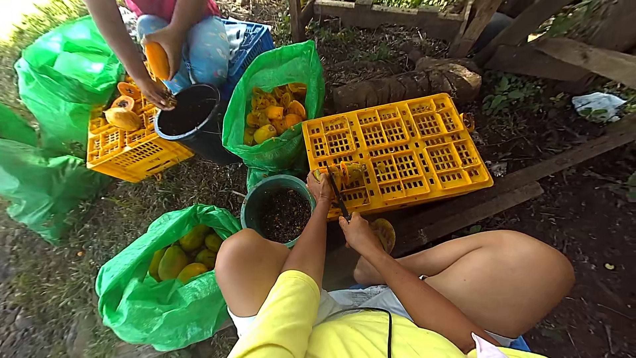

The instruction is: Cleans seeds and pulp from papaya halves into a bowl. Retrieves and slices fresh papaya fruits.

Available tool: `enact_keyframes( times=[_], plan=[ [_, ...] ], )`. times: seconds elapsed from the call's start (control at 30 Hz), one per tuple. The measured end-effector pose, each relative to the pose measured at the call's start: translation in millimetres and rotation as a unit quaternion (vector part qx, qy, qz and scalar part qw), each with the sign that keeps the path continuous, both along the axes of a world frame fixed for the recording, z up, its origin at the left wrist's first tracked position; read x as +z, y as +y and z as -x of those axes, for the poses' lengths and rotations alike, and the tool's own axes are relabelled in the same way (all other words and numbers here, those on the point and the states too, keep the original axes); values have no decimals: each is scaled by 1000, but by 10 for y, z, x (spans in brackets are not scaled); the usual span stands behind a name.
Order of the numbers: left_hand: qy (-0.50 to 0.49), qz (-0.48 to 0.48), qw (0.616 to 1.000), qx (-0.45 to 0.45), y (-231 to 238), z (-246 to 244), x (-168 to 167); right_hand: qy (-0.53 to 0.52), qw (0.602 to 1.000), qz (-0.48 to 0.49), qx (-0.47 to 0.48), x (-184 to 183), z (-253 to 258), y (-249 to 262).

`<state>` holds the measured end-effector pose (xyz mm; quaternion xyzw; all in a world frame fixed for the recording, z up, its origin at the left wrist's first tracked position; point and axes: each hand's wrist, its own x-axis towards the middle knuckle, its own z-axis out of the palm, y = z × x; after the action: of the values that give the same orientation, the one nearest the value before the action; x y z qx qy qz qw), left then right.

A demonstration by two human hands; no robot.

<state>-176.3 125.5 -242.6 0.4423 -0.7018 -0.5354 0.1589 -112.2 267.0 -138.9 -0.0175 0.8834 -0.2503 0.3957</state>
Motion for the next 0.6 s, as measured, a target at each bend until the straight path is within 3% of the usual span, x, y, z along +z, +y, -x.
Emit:
enact_keyframes(
  times=[0.27, 0.43, 0.6],
  plan=[
    [-6, 37, 999, -18, -17, -13, -7, -7, 1000, -9, 4, -97, 129, -233],
    [15, 43, 999, -17, 13, -52, -55, 22, 999, -37, 19, -430, 211, -474],
    [23, 8, 1000, -10, -15, -59, -69, 22, 998, -58, 29, -535, -42, -205]
  ],
)
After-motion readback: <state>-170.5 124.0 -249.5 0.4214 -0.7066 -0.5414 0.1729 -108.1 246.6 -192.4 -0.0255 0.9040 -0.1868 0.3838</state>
